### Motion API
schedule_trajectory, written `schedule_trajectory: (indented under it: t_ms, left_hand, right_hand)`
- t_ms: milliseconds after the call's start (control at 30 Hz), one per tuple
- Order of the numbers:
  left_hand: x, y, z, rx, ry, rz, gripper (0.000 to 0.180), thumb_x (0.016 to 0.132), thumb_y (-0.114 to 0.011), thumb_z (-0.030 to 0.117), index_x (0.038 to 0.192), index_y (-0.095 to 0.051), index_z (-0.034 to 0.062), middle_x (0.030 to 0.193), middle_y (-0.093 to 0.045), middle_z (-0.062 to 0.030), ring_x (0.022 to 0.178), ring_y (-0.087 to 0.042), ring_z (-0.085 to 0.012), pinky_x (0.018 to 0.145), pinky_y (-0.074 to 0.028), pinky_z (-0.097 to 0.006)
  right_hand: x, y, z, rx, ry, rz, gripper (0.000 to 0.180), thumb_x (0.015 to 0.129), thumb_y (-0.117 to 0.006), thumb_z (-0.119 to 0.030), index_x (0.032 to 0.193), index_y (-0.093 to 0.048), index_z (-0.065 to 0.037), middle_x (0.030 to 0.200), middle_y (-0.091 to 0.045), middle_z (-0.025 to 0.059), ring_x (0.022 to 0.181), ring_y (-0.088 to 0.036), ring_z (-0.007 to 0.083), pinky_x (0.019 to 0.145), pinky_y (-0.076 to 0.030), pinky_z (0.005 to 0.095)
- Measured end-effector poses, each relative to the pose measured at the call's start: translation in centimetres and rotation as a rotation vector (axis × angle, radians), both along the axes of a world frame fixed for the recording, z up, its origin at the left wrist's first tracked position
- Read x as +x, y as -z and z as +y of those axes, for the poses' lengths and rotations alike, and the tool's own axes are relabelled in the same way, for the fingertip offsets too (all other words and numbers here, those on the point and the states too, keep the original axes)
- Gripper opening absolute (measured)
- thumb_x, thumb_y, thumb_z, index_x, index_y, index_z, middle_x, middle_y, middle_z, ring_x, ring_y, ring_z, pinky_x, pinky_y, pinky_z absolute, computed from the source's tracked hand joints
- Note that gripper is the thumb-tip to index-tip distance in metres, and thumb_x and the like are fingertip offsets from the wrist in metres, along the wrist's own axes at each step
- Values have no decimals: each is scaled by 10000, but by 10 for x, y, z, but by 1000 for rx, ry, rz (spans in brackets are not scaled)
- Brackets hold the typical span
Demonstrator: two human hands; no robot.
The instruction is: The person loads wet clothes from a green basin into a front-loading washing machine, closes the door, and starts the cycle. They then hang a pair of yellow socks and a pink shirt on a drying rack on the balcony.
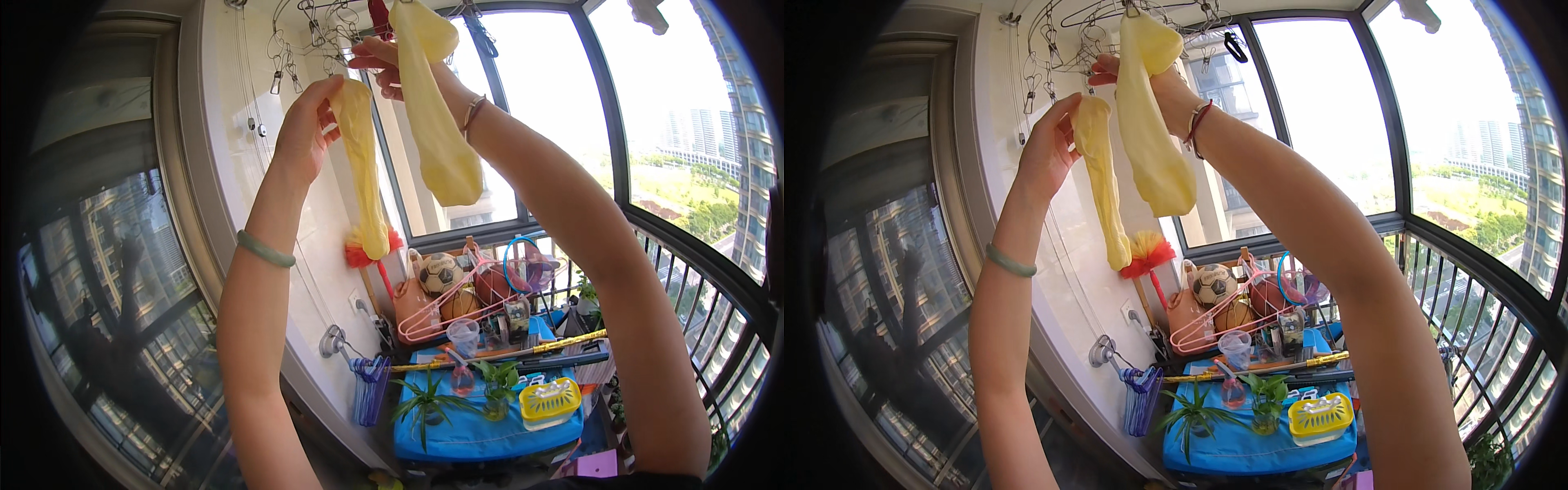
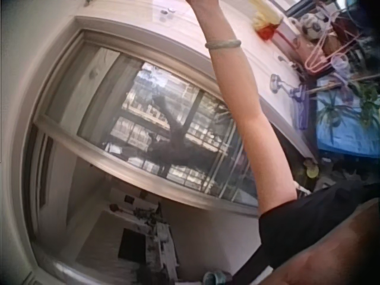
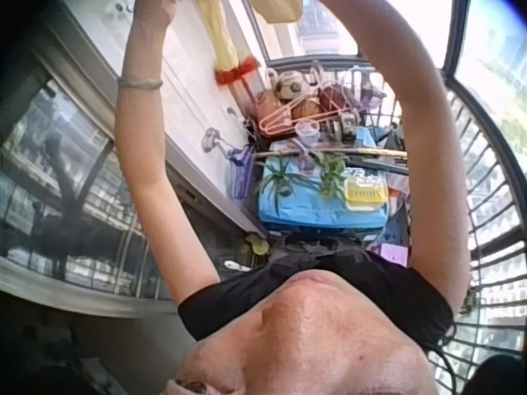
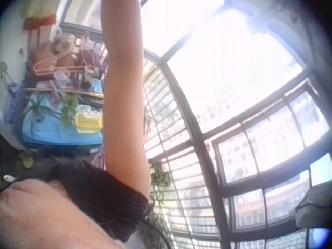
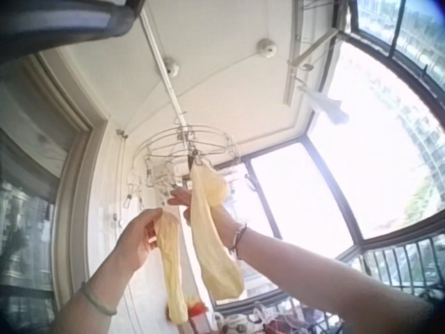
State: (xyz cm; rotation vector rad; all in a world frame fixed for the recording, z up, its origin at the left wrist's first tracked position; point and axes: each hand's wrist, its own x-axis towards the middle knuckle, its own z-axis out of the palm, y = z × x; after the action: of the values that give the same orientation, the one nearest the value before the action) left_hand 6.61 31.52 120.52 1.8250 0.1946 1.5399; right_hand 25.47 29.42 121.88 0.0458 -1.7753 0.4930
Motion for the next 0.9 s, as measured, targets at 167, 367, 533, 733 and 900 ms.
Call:
schedule_trajectory:
  t_ms: [167, 367, 533, 733, 900]
  left_hand:
    - [-18, -20, 1, 70, 19, -20, 210, 842, -660, 374, 955, -633, 200, 922, -632, 56, 928, -532, -99, 939, -312, -374]
    - [-37, -25, 3, 143, -1, -16, 175, 846, -643, 361, 914, -623, 201, 901, -626, 55, 929, -526, -98, 945, -303, -379]
    - [-41, -34, 3, 196, 9, 16, 173, 845, -646, 356, 899, -620, 193, 912, -615, 51, 967, -505, -92, 954, -305, -379]
    - [-43, -36, 4, 238, 25, 61, 206, 917, -592, 314, 1003, -646, 135, 945, -656, 28, 966, -556, -86, 922, -375, -339]
    - [-25, -37, -3, 320, -9, 103, 181, 861, -638, 341, 922, -637, 171, 927, -619, 51, 960, -521, -95, 935, -353, -351]
  right_hand:
    - [-40, -36, -20, -141, 166, 146, 397, 929, -635, -385, 1061, -637, -11, 1011, -695, 91, 785, -647, 101, 650, -511, 259]
    - [-60, -68, -26, -29, 236, -73, 360, 904, -665, -397, 941, -665, -39, 847, -690, 34, 515, -414, 66, 473, -368, 243]
    - [-51, -99, -8, -147, 140, -176, 245, 926, -649, -291, 797, -670, -84, 711, -660, 13, 514, -518, 85, 479, -438, 209]
    - [-35, -77, -28, -182, -157, -197, 236, 967, -600, -307, 1024, -585, -78, 1002, -675, 124, 872, -673, 172, 760, -556, 281]
    - [-27, -80, -35, -156, 115, -180, 276, 945, -626, -375, 959, -616, -99, 950, -688, 76, 699, -610, 123, 587, -473, 235]
